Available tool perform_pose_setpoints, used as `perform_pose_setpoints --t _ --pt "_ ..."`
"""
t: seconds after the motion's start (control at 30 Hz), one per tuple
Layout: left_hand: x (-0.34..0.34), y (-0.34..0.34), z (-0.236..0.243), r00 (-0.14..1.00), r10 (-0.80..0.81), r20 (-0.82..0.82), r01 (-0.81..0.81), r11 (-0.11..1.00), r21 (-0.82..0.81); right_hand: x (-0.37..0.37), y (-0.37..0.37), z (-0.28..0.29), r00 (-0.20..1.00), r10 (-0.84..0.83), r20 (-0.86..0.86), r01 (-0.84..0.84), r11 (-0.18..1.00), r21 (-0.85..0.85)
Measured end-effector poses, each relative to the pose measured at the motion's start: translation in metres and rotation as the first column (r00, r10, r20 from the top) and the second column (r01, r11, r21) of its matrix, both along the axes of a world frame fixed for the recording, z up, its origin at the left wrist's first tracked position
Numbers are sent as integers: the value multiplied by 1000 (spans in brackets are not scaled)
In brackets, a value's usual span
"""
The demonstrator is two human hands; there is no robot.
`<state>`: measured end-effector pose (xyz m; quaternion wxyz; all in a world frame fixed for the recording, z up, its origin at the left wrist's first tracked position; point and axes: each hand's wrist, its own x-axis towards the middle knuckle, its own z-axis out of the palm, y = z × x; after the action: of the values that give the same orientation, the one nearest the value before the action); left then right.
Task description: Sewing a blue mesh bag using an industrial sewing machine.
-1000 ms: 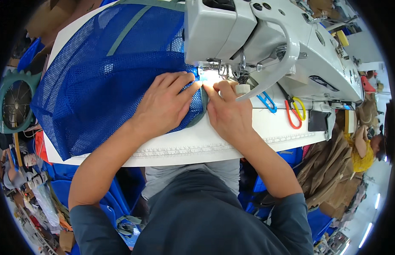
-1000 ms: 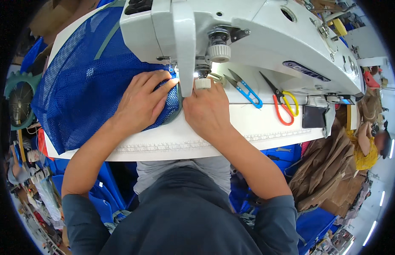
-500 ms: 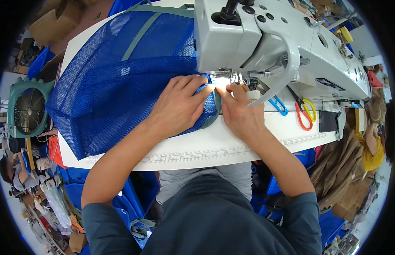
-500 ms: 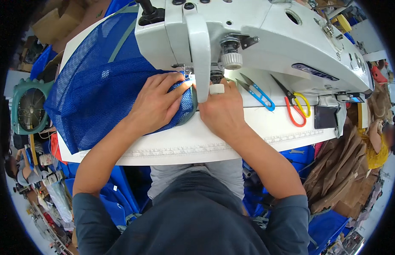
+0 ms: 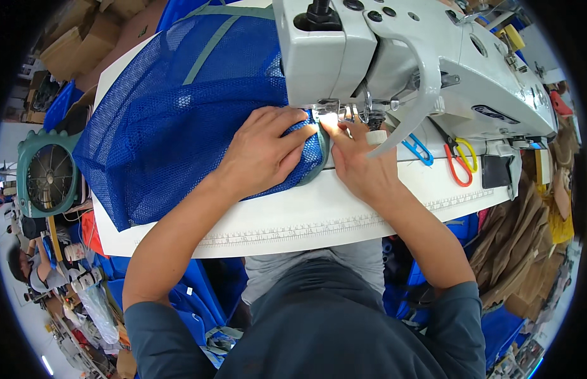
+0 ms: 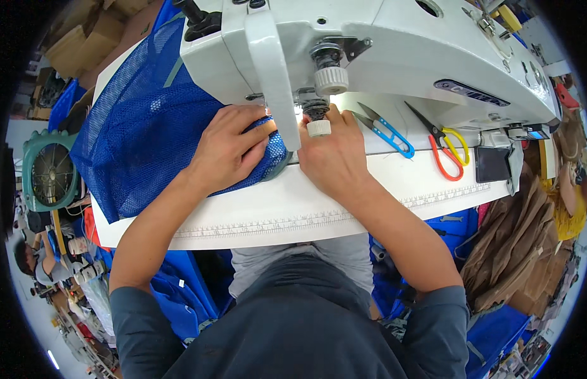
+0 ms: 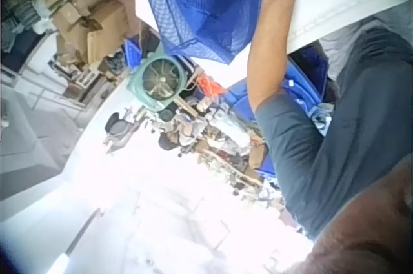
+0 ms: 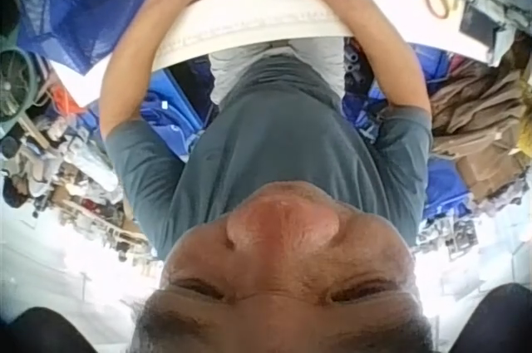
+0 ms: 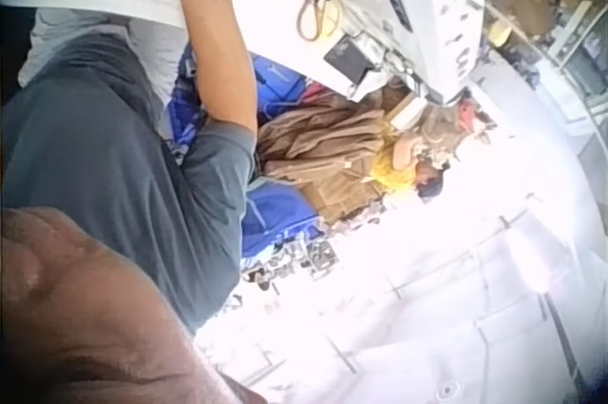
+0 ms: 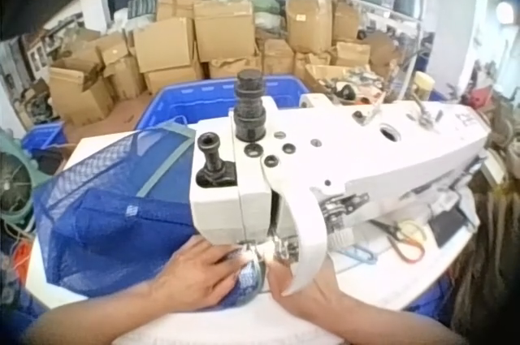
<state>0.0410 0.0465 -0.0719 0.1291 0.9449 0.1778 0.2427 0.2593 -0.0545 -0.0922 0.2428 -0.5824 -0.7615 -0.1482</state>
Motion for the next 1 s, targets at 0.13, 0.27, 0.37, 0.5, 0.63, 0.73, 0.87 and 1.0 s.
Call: perform_pose_setpoints --t 0.13,0.27,0.37,0.5,0.63,0.73,0.87,1.0 --pt "0 -1 5 998 -7 -55 8 1000 21 1 0 -1 1000 -2 -10 2 1000 13" --pt "0 -3 7 995 15 -98 -13 1000 25 -2 -1 1 1000 0 1 0 1000 14" --pt "2 -3 6 995 26 -93 -23 999 40 -2 -1 1 999 -25 35 25 1000 -1" --pt "2 -2 4 997 25 -69 -22 999 40 0 0 -3 1000 -12 19 11 1000 26" --pt "3 3 4 998 25 -55 -23 999 42 1 3 -4 999 -20 49 17 998 54" --pt "3 5 4 998 26 -58 -23 998 58 2 4 -7 998 -34 51 30 997 71" --pt "3 7 4 997 17 -78 -14 1000 28 3 5 -6 1000 -19 3 18 999 39" --pt "1 10 11 991 4 -131 -5 1000 -5 2 7 -2 999 -46 -22 46 999 -3"
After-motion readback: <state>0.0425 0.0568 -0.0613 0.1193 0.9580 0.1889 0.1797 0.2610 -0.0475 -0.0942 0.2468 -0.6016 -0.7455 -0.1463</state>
